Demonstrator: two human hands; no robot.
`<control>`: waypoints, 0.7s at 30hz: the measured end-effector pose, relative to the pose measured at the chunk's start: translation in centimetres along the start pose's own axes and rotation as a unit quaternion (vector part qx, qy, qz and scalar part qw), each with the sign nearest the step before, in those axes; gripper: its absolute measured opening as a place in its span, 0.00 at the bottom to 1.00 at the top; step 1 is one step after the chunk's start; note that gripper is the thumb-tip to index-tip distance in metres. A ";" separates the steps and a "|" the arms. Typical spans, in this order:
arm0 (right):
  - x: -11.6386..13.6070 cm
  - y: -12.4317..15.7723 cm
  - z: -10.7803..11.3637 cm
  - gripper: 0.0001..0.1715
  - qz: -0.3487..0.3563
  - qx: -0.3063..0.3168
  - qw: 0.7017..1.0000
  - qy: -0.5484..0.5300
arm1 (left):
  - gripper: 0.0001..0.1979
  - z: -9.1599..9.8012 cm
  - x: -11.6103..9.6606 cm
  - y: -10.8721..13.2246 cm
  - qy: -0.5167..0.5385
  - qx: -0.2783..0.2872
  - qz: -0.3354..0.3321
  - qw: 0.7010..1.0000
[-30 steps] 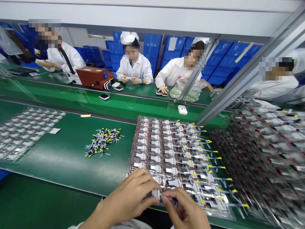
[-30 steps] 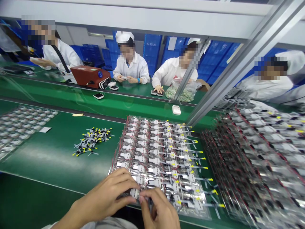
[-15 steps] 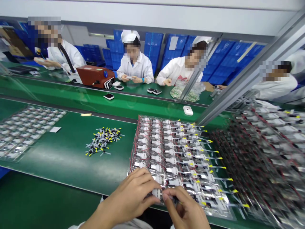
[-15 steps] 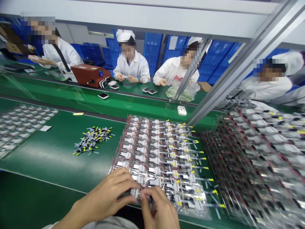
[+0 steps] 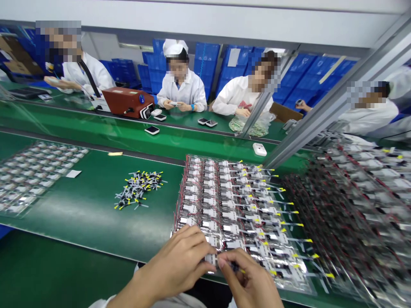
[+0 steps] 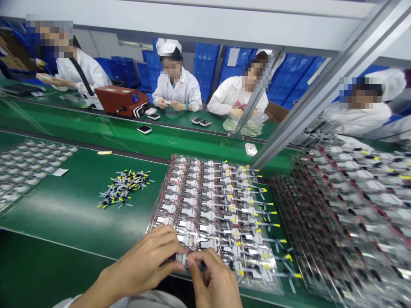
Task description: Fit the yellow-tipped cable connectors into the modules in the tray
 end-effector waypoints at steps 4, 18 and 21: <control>0.0 -0.3 -0.2 0.23 0.000 0.014 1.000 0.000 | 0.07 0.1 -0.3 -0.1 -0.007 0.000 -0.012 1.000; 0.3 0.0 0.8 0.26 -0.009 -0.002 0.999 0.037 | 0.07 -0.2 0.2 0.1 0.006 0.000 -0.015 1.000; 0.6 -0.5 0.4 0.24 0.001 0.039 0.999 0.025 | 0.07 -0.2 -0.1 0.0 -0.012 0.003 -0.019 1.000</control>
Point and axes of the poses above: each hand's wrist, its own y-axis away from the middle knuckle, its own z-axis out of the back of the hand, x = y × z, the point moved 10 cm from there along -y, towards the middle knuckle, and after that the axes turned 14 degrees about x, right-handed, at the moved point
